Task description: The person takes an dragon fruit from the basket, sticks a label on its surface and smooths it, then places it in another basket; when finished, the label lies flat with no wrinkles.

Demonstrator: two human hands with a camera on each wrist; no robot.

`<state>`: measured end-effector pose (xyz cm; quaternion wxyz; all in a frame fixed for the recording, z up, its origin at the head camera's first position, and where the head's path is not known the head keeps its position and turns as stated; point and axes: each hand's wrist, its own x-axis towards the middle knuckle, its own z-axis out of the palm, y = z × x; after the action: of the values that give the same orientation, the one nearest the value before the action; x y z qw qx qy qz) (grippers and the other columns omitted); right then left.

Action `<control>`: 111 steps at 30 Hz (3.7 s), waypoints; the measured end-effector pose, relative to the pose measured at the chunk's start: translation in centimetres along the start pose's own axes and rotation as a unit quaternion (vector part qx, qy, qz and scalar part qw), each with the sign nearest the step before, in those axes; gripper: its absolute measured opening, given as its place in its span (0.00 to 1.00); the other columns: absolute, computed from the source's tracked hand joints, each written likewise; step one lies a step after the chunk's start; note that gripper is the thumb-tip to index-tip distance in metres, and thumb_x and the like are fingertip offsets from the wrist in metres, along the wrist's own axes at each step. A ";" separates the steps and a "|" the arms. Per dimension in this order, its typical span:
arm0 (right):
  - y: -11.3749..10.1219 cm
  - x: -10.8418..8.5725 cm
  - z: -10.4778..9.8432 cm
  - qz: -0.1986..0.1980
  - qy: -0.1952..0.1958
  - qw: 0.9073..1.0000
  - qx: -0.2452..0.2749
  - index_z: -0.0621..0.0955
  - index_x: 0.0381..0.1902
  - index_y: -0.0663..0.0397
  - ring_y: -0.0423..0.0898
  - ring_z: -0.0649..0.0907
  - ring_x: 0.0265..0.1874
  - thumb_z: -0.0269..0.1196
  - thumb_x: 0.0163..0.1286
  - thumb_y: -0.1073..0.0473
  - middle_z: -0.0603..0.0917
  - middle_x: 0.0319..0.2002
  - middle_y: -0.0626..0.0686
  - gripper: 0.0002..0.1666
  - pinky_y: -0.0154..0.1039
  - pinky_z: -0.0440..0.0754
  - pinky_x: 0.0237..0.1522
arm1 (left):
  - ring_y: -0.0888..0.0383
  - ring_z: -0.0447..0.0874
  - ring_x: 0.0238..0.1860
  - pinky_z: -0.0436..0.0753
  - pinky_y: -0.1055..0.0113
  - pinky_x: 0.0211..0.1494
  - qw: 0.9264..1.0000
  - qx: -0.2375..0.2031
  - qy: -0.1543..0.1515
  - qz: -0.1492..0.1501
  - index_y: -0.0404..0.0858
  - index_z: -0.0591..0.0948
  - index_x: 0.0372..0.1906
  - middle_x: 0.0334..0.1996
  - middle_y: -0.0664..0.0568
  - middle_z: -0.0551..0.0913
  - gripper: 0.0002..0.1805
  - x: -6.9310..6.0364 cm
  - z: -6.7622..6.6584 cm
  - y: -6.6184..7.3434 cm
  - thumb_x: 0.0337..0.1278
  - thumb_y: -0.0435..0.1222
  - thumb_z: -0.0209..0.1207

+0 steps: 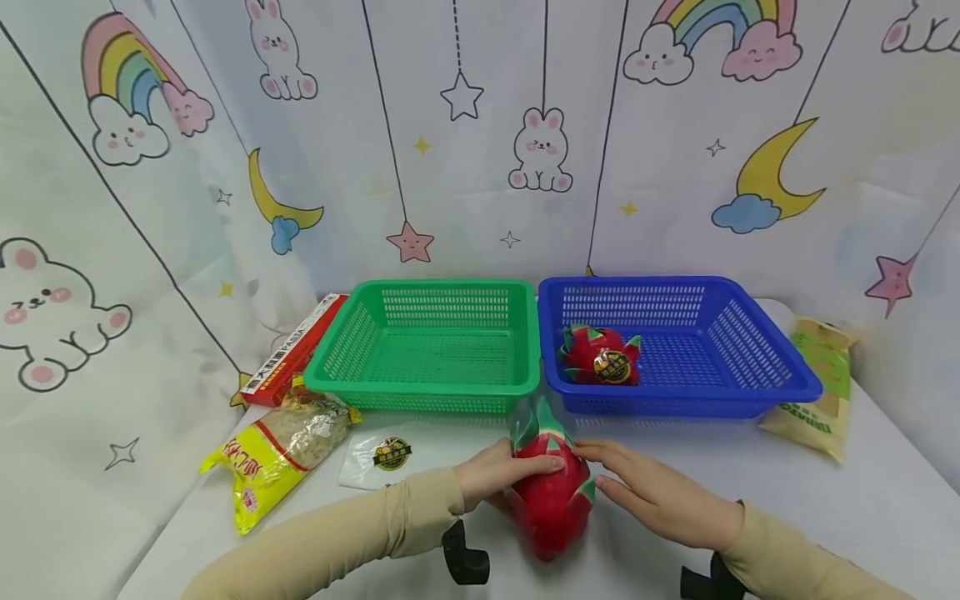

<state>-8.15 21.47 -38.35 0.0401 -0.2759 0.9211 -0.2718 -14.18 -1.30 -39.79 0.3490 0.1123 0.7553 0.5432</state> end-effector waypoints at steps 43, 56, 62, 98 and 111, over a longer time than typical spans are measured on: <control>1.8 3.9 1.0 0.070 -0.031 0.996 0.053 0.61 0.68 0.53 0.66 0.68 0.60 0.65 0.52 0.37 0.62 0.66 0.63 0.51 0.57 0.78 0.46 | 0.50 0.84 0.35 0.83 0.58 0.39 0.995 -0.054 0.065 0.052 0.25 0.68 0.56 0.48 0.32 0.76 0.24 -0.5 -7.2 -3.6 0.63 0.40 0.51; 2.1 3.6 1.0 0.063 -0.019 0.997 0.044 0.61 0.68 0.54 0.66 0.69 0.59 0.65 0.52 0.37 0.63 0.65 0.63 0.51 0.56 0.80 0.44 | 0.44 0.78 0.42 0.80 0.58 0.43 0.970 0.068 0.230 0.049 0.27 0.72 0.54 0.48 0.35 0.76 0.19 -2.5 -14.1 -5.6 0.64 0.37 0.51; 2.1 4.0 1.2 0.049 -0.021 0.998 0.040 0.61 0.67 0.54 0.65 0.70 0.59 0.65 0.52 0.36 0.63 0.65 0.62 0.51 0.56 0.79 0.44 | 0.43 0.78 0.47 0.78 0.57 0.47 0.942 0.192 0.270 0.047 0.30 0.77 0.51 0.48 0.38 0.79 0.17 -2.7 -15.2 -6.1 0.62 0.37 0.52; 1.7 4.0 1.0 0.046 -0.027 0.997 0.050 0.61 0.68 0.54 0.67 0.69 0.59 0.65 0.53 0.37 0.62 0.65 0.63 0.50 0.55 0.80 0.43 | 0.48 0.79 0.42 0.79 0.56 0.45 0.872 0.451 0.154 0.110 0.34 0.80 0.46 0.40 0.43 0.82 0.24 -1.8 -16.1 -7.9 0.41 0.14 0.54; 1.7 4.3 0.8 0.034 -0.034 0.998 0.047 0.61 0.67 0.55 0.67 0.69 0.58 0.65 0.53 0.38 0.63 0.64 0.64 0.50 0.56 0.80 0.43 | 0.56 0.76 0.33 0.77 0.65 0.38 0.890 0.425 0.109 0.123 0.29 0.79 0.41 0.30 0.48 0.79 0.16 -3.3 -15.5 -6.5 0.40 0.24 0.54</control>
<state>-12.41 20.00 -39.60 0.0938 -0.2512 0.9144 -0.3031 -20.51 -17.13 -41.67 0.1137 0.2816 0.9276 0.2176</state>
